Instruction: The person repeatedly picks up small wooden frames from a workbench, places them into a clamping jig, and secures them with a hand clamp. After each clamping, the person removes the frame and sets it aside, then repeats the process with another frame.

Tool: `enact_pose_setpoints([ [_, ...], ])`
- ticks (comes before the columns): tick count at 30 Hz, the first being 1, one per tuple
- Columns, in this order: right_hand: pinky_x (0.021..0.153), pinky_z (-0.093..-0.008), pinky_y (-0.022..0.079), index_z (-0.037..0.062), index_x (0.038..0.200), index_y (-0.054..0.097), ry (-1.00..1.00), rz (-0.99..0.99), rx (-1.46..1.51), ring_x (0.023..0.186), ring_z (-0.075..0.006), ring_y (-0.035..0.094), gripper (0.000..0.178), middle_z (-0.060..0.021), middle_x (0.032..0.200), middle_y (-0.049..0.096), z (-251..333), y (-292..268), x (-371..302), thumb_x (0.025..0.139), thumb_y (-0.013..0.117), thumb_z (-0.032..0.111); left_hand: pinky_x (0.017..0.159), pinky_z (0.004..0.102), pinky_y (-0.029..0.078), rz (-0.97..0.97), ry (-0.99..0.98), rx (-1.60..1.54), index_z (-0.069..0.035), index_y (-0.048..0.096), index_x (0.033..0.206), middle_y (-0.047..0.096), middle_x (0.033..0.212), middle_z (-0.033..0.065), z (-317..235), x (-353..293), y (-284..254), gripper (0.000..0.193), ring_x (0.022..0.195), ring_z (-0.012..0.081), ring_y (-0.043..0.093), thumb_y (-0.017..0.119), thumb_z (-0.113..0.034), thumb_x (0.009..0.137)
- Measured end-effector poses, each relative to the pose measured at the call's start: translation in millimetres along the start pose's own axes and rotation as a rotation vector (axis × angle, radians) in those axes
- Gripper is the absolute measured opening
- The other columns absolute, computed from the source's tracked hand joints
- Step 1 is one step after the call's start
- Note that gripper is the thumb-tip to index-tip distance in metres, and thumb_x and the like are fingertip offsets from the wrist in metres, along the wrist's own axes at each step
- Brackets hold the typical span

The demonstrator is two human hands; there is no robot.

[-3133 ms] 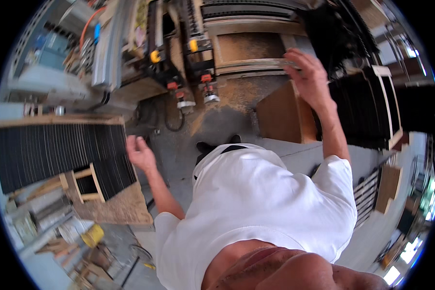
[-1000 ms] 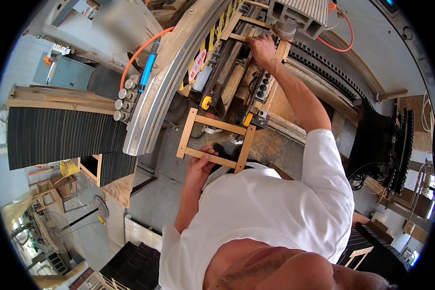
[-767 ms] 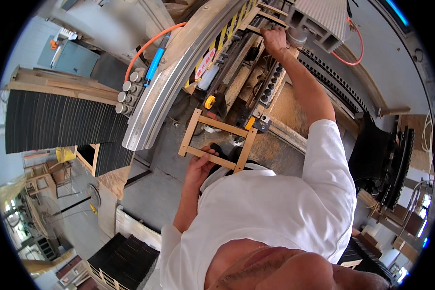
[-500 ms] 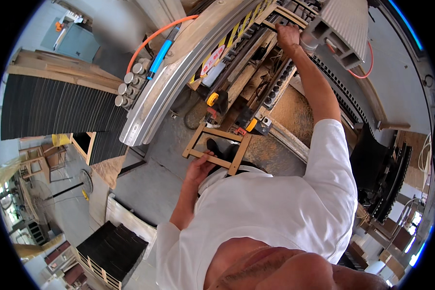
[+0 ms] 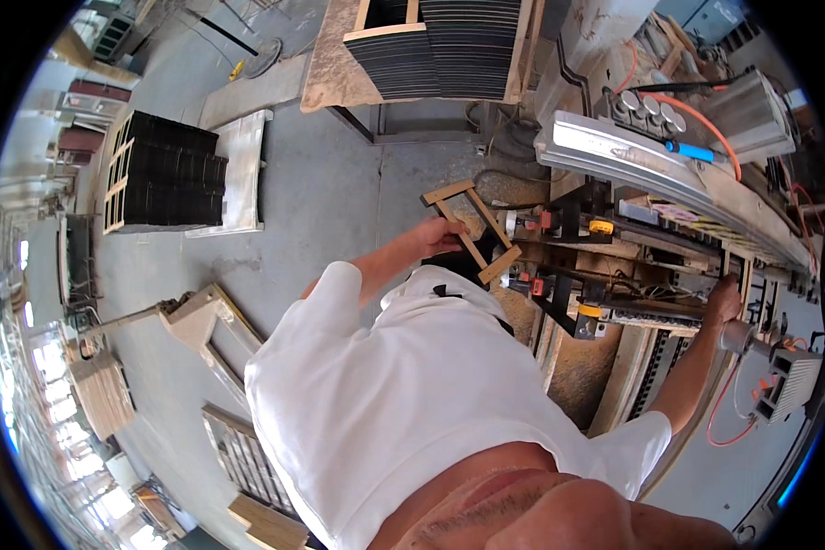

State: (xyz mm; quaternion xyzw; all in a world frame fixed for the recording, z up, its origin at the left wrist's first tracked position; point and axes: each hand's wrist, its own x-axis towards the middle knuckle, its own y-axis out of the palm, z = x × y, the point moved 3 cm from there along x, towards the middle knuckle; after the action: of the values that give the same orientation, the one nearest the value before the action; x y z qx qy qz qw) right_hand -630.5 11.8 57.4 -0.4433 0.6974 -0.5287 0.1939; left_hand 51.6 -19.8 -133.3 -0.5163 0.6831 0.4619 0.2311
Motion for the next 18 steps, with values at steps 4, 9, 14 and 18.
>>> enact_pose_setpoints([
  [4,0.068,-0.0493,0.053,0.0104,0.091,0.066,0.047,0.050,-0.004,0.080,-0.0386,0.068,0.031,-0.0197,0.083,0.069,1.4,-2.8,-3.3,0.094,0.040,0.026,0.084,0.0372,0.052,-0.026,0.038,0.016,-0.007,0.055,0.117,0.065,0.107,0.0051,-5.8,5.8,-6.9,0.033,0.098,0.0198,0.062,0.064,-0.012,0.086],
  [9,0.068,-0.0474,0.053,0.0118,0.093,0.066,0.022,0.060,-0.057,0.082,-0.0363,0.068,0.031,-0.0174,0.086,0.070,1.9,-4.9,-7.0,0.095,0.038,0.025,0.087,0.0387,0.050,-0.022,0.117,0.067,-0.006,0.052,0.120,0.065,0.109,0.0051,-26.2,-25.3,6.2,0.039,0.104,0.0208,0.061,0.066,-0.014,0.085],
  [14,0.070,-0.0459,0.051,0.0144,0.096,0.067,0.056,0.071,-0.080,0.083,-0.0309,0.069,0.023,-0.0120,0.089,0.071,17.4,-15.5,3.4,0.093,0.046,0.020,0.089,0.0382,0.048,-0.009,0.186,0.070,-0.003,0.050,0.125,0.064,0.113,0.0072,-58.4,-42.4,-14.4,0.044,0.105,0.0209,0.060,0.066,-0.014,0.085],
  [18,0.073,-0.0451,0.052,0.0155,0.105,0.068,0.154,0.120,-0.074,0.089,-0.0305,0.068,0.022,-0.0119,0.097,0.070,11.0,-13.3,5.9,0.091,0.051,0.016,0.089,0.0383,0.049,0.069,0.297,0.125,-0.002,0.048,0.127,0.063,0.114,0.0089,-97.9,-55.6,-36.1,0.046,0.106,0.0213,0.060,0.065,-0.014,0.086],
])
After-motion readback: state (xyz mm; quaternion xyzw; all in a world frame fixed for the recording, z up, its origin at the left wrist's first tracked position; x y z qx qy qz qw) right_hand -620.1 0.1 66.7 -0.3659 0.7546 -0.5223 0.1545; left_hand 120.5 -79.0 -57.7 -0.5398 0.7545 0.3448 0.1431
